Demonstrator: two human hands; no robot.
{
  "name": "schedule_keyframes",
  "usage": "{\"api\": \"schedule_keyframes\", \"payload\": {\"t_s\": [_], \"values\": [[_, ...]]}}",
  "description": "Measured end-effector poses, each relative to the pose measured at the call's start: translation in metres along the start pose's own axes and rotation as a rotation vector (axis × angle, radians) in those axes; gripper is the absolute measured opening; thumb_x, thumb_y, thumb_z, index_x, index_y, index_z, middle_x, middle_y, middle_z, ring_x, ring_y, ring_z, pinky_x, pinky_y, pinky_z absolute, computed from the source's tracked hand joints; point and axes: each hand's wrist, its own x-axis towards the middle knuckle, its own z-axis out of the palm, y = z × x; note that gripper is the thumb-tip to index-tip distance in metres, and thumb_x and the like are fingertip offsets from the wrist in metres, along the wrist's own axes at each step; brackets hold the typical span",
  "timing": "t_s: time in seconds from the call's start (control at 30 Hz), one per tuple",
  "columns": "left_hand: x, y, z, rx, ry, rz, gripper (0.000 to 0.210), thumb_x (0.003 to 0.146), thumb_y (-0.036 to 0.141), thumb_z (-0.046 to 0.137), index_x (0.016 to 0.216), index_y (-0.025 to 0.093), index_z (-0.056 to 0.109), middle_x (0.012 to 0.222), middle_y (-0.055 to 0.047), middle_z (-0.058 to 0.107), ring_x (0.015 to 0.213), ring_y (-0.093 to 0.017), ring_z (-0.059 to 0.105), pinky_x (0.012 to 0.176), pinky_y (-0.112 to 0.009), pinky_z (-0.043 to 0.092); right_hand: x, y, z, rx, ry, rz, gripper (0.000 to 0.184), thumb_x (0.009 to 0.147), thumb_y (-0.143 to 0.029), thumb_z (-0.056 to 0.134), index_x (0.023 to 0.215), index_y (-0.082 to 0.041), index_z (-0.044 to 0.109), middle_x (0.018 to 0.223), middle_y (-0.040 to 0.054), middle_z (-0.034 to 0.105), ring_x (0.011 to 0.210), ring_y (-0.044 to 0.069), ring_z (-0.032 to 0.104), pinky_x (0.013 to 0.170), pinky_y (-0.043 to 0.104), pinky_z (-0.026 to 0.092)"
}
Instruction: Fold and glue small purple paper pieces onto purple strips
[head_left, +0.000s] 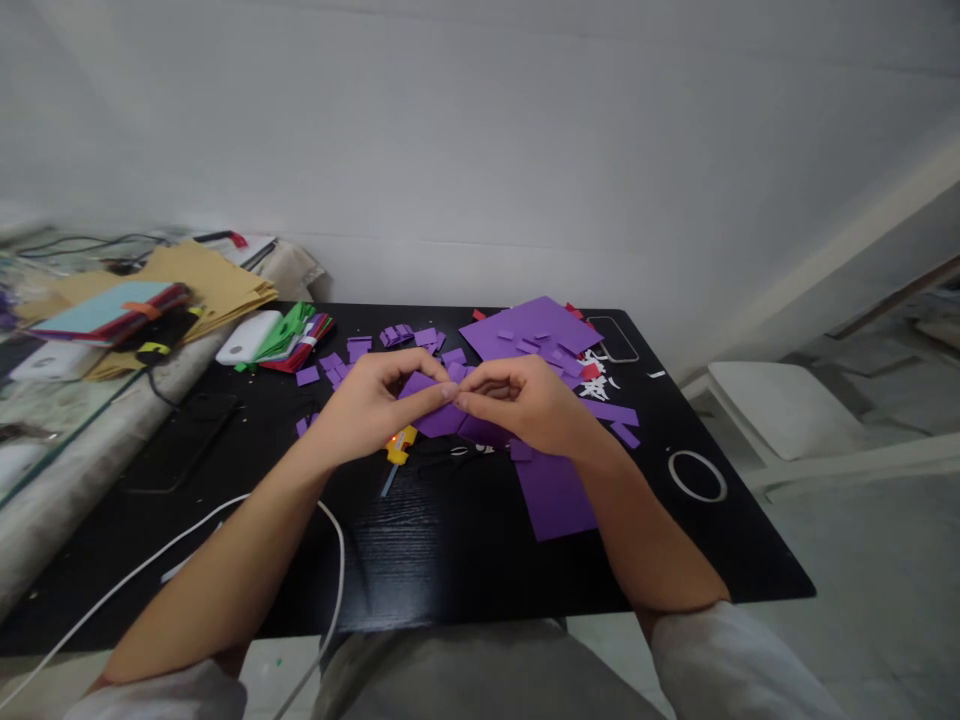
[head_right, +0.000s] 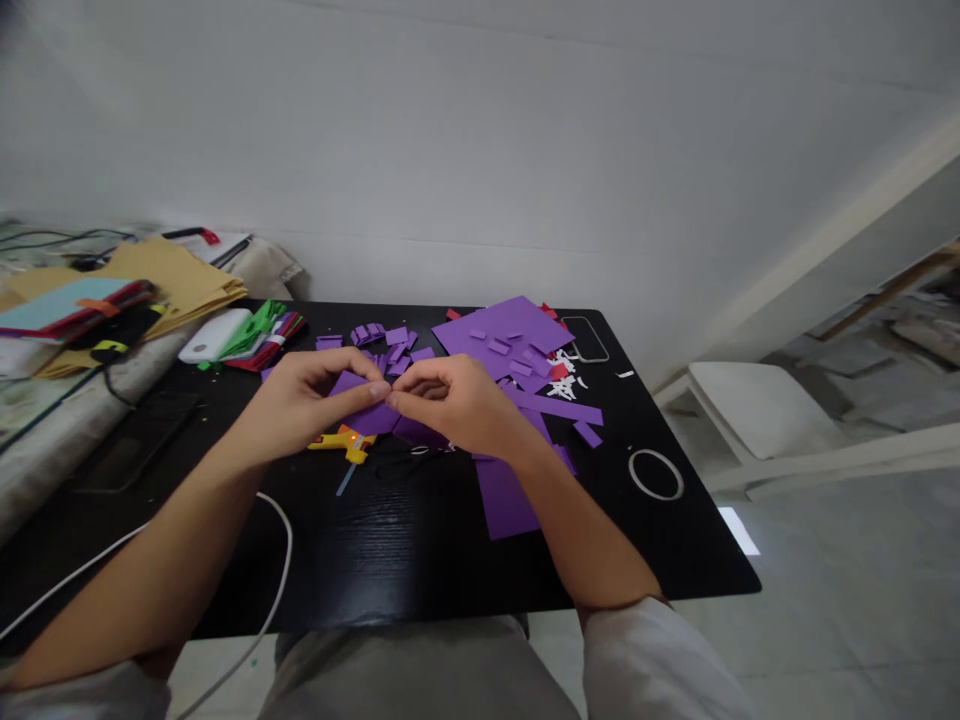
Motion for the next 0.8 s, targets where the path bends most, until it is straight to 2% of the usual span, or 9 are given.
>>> {"api": "schedule_keyframes", "payload": {"t_s": [0.13,0.3,0.5,0.6,0.7,0.8], "values": [[0.002,-0.003,-0.008,-0.076,-0.021,-0.043,0.026,0.087,0.042,0.078,0.081,0.017,0.076,0.068,-0.001,0.068,0.058,-0.012,0.057,0.053,-0.022,0.043,0.002,0.001,-0.002,-0.041,-0.002,-0.017,0.016,0.086,-0.036,0.079,0.086,-0.02,0.079,0.081,0.0012,0.077,0.074,0.016,0.07,0.071,0.029,0.056],[0.005,-0.005,-0.016,-0.142,0.057,-0.057,0.026,0.084,0.041,0.081,0.076,0.017,0.074,0.064,-0.001,0.067,0.053,-0.01,0.055,0.049,-0.021,0.043,0.005,0.004,-0.003,-0.05,0.041,-0.039,0.015,0.087,-0.035,0.079,0.089,-0.021,0.081,0.087,0.0024,0.08,0.081,0.018,0.072,0.079,0.033,0.058],[0.008,-0.009,-0.015,-0.174,0.254,0.004,0.021,0.088,0.035,0.075,0.076,0.018,0.071,0.069,-0.001,0.069,0.063,-0.012,0.061,0.061,-0.023,0.051,0.007,0.005,-0.005,-0.044,0.108,-0.021,0.013,0.086,-0.033,0.079,0.086,-0.02,0.079,0.086,0.003,0.078,0.083,0.018,0.072,0.081,0.034,0.059],[0.01,-0.016,-0.012,-0.281,0.308,-0.002,0.022,0.097,0.041,0.066,0.089,0.021,0.071,0.083,-0.002,0.072,0.075,-0.014,0.068,0.071,-0.025,0.056,0.009,0.007,-0.004,-0.018,0.163,-0.041,0.014,0.086,-0.035,0.079,0.087,-0.021,0.078,0.088,0.0032,0.079,0.087,0.019,0.073,0.086,0.036,0.059],[0.011,-0.02,-0.003,-0.384,0.296,-0.027,0.028,0.093,0.046,0.07,0.107,0.022,0.067,0.096,-0.003,0.072,0.084,-0.015,0.069,0.074,-0.026,0.058,0.013,0.013,-0.002,0.041,0.26,-0.057,0.018,0.083,-0.037,0.082,0.091,-0.022,0.077,0.094,0.0042,0.078,0.093,0.02,0.074,0.093,0.039,0.06],[0.011,-0.018,0.01,-0.434,0.2,-0.024,0.038,0.083,0.038,0.083,0.11,0.021,0.062,0.097,-0.002,0.07,0.083,-0.013,0.068,0.076,-0.025,0.058,0.017,0.02,0.001,0.127,0.337,-0.03,0.025,0.078,-0.034,0.085,0.095,-0.021,0.072,0.095,0.0039,0.075,0.095,0.02,0.073,0.095,0.039,0.06]]}}
